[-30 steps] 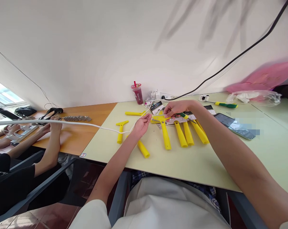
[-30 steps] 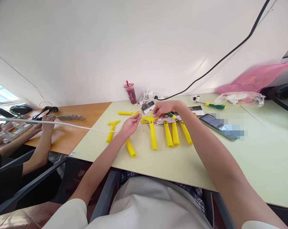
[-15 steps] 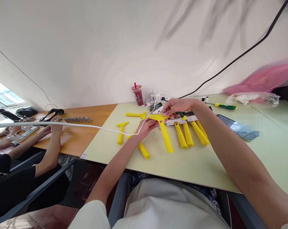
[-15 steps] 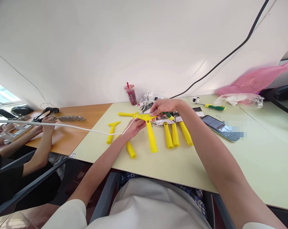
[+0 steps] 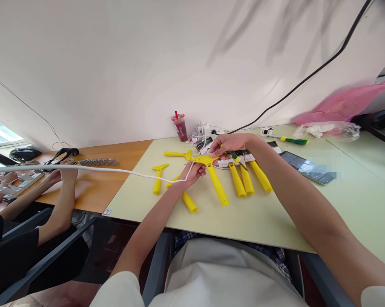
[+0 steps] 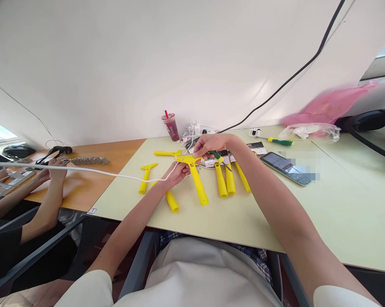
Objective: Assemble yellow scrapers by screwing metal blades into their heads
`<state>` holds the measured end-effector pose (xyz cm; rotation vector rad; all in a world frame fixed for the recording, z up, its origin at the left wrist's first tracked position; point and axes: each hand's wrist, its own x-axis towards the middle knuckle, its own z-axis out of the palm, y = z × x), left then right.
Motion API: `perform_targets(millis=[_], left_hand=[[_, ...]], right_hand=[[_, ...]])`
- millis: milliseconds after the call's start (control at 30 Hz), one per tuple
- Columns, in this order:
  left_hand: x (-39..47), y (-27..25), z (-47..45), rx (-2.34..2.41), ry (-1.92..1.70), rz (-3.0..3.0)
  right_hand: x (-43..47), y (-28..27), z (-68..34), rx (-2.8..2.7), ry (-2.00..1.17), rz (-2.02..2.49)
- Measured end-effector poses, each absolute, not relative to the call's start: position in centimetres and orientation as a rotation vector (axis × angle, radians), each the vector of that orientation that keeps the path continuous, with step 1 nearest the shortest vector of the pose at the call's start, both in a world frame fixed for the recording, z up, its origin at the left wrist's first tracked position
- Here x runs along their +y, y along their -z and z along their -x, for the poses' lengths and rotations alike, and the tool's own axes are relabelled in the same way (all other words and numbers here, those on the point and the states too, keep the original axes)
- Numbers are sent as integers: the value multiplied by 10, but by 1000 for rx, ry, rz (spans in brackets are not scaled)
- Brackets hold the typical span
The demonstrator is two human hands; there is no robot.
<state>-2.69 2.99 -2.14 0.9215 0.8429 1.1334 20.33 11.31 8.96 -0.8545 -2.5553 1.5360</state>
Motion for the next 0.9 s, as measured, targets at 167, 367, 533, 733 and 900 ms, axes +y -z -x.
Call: perform_targets(millis=[167,367,533,733,900], left_hand=[[36,26,24,805,-1137,-863],[41,30,29,957,-1198,-867],[41,29,31,962,-1205,-887],[33,25,25,763,-1162,-968],[30,24,26,779,-1140,-955]], right_hand=[[115,-89,-205,-2546,-1537,871],[115,-87,-205,-2571,-1531,816],[118,-84,-201,-2571,-1563,793],[121,-79,-200,-2595,-1589,737],[123,-77,-199,-2599,-1606,756]])
